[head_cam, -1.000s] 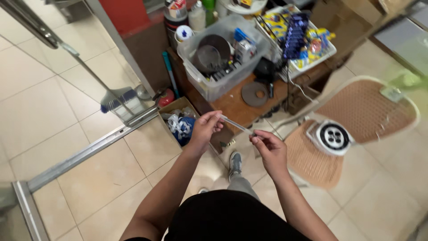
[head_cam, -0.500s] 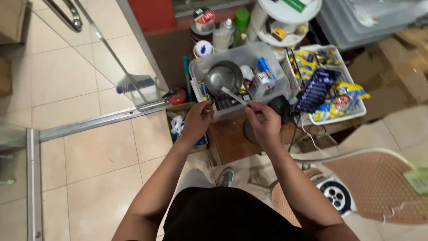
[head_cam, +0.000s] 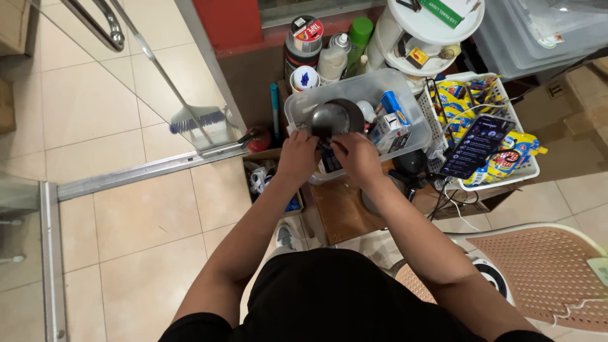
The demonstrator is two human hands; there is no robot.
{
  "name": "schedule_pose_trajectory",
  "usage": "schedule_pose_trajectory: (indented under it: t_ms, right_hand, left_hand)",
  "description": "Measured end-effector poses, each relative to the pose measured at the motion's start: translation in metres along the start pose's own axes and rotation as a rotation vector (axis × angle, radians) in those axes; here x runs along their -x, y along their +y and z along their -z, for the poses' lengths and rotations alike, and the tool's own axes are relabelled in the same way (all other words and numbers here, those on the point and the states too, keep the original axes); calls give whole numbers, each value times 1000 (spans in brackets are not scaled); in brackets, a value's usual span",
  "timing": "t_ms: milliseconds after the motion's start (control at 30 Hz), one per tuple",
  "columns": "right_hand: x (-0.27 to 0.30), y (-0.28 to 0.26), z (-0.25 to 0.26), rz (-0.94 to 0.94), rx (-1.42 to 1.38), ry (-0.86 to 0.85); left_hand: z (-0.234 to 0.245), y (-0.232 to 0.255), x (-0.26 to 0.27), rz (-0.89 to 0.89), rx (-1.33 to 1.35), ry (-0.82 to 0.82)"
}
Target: The person repeatedly picks up tubes from a tray on a table and carries them to place them into a container on another table by hand.
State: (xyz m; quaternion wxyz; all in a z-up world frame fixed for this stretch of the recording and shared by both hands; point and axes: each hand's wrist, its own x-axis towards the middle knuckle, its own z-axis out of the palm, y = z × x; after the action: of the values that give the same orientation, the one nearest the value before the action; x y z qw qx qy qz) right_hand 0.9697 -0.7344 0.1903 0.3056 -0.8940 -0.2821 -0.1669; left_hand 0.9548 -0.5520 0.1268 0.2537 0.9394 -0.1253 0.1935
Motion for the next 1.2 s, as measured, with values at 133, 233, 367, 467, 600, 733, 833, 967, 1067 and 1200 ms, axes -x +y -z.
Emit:
schedule_pose_trajectory:
  t_ms: [133,233,367,467,600,733,833,967,1067,1200]
  right_hand:
    - [0,-5,-7,-3,-28,-71]
    - [3,-5,-11,-23,-4,-73]
    - [11,-4,-16,-69,-15,-39]
    - [14,-6,-18,-75,11,-11]
    - [14,-12,-19,-117,-18,105]
    - [14,-22,-22,-141,-20,137]
    - [9,-22,-24,-101,-29,65]
    - [8,-19,-26,-104,-20,-19]
    - [11,-18,-25,-52,5,-56]
    - [21,-14,-19,-71,14,71]
  left_hand:
    - [-3,-5,-3,-10,46,-35]
    - [-7,-7,-1,-51,65,-41]
    - [-8,-8,2,-117,93,-6]
    - [-5,-9,3,-141,71,-37]
    - [-2,-12,6,-176,110,-32]
    - [-3,-13,7,-235,54,-42]
    - [-3,-14,10,-271,7,-52]
    - [4,-16,19,-283,51,-3]
    - [12,-19,23,-281,164,74]
    - [18,-23,12,-245,183,74]
